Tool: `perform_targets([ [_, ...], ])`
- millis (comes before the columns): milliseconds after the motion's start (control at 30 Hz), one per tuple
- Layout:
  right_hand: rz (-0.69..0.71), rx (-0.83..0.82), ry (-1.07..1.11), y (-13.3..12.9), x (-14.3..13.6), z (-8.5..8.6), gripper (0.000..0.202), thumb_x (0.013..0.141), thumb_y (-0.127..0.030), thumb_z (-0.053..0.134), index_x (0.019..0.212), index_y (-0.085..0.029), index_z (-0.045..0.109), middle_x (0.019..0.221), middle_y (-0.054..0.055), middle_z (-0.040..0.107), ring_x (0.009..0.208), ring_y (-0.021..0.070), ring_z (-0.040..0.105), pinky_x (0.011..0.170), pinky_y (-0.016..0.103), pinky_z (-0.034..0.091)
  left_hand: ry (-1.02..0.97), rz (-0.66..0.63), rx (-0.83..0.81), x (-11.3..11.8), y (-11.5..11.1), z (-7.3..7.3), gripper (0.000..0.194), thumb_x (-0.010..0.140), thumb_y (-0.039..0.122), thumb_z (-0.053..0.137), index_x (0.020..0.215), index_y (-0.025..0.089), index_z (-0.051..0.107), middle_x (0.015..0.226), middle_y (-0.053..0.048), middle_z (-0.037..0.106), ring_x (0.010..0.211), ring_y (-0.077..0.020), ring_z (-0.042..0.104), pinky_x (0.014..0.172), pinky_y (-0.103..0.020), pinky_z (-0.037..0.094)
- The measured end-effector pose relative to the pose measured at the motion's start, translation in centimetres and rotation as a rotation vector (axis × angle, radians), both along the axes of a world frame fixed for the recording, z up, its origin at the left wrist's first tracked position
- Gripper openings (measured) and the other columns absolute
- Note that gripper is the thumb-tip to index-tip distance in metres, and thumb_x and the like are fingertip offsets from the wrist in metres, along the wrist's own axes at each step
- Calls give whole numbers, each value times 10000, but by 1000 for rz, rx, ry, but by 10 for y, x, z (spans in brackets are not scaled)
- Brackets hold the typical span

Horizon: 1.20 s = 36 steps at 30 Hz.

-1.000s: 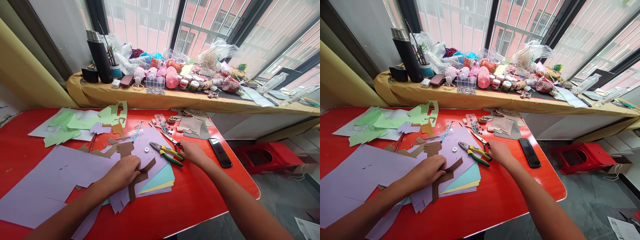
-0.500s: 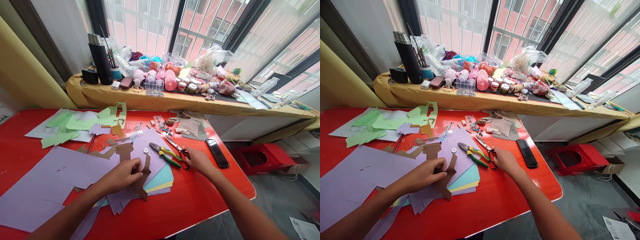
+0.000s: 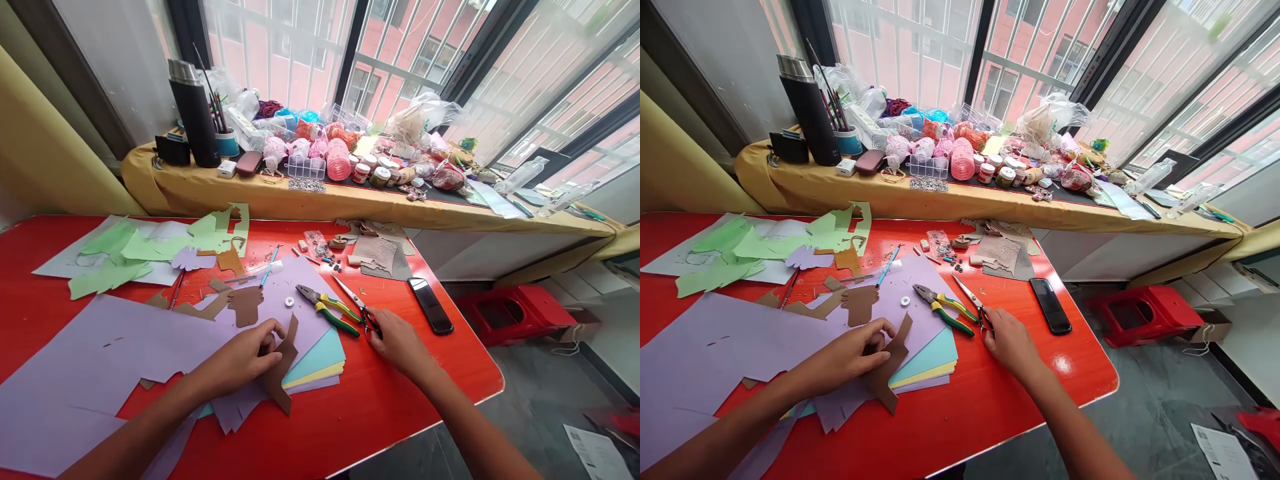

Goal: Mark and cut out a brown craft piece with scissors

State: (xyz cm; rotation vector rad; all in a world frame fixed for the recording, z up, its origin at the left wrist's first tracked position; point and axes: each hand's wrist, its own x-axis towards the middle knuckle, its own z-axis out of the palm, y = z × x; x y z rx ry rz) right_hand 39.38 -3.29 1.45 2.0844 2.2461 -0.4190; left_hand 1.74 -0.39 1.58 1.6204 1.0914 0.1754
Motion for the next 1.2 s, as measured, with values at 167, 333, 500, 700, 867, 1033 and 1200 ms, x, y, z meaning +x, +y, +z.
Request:
perform_targets([
  [167, -49, -4, 50, -2, -4, 5, 518, 970, -194, 555, 1480, -171, 645, 1157, 119, 762, 990, 273, 742, 801, 320, 508, 130, -36, 84, 1, -9, 4, 568, 924, 331, 527, 1490, 294, 489, 837, 24, 623, 785, -231, 600, 669, -322, 337],
  [333, -173, -11, 259, -7, -5, 11, 491, 920, -312, 571, 1381, -215, 708, 971, 59, 757, 807, 252, 712, 707, 322, 509, 251, -113, 216, 0, -20, 5, 654, 939, 305, 554, 1588, 332, 477, 1061, -45, 775, 963, -290, 715, 758, -344, 442],
  [500, -274, -39, 471, -11, -7, 2, 570, 860, -399, 602, 1394, -220, 691, 925, 27, 711, 682, 215, 643, 626, 313, 484, 335, -12, 638, 11, -2, 0, 420, 1062, 313, 479, 1449, 244, 625, 1370, -115, 748, 1271, -313, 681, 1031, -418, 538],
  [700, -354, 16, 634, -12, -18, -14, 684, 838, -456, 617, 1471, -199, 656, 835, -18, 609, 610, 181, 541, 589, 301, 440, 445, 29, 860, 45, 54, -33, 577, 1083, 417, 529, 1590, 143, 507, 1678, -196, 538, 1583, -357, 474, 1317, -541, 359],
  [867, -384, 121, 690, -16, -26, -23, 665, 847, -497, 644, 1438, -195, 688, 791, -24, 579, 588, 180, 489, 575, 309, 429, 487, 17, 873, 53, 65, -61, 633, 1100, 476, 464, 1611, 103, 493, 1717, -228, 471, 1641, -370, 392, 1370, -571, 270],
  [1033, -441, 269, 705, -21, -34, -36, 625, 871, -539, 635, 1357, -161, 743, 736, -17, 545, 614, 198, 498, 600, 329, 458, 497, 4, 907, 47, 47, -72, 675, 1091, 504, 478, 1622, 88, 480, 1731, -233, 448, 1651, -367, 373, 1379, -546, 263],
  [1200, -483, 354, 606, -24, -43, -39, 583, 891, -555, 618, 1309, -182, 780, 716, -8, 566, 619, 208, 531, 605, 327, 475, 472, 4, 951, 30, 45, -61, 575, 1086, 471, 525, 1579, 177, 547, 1683, -155, 546, 1607, -314, 453, 1347, -492, 344],
])
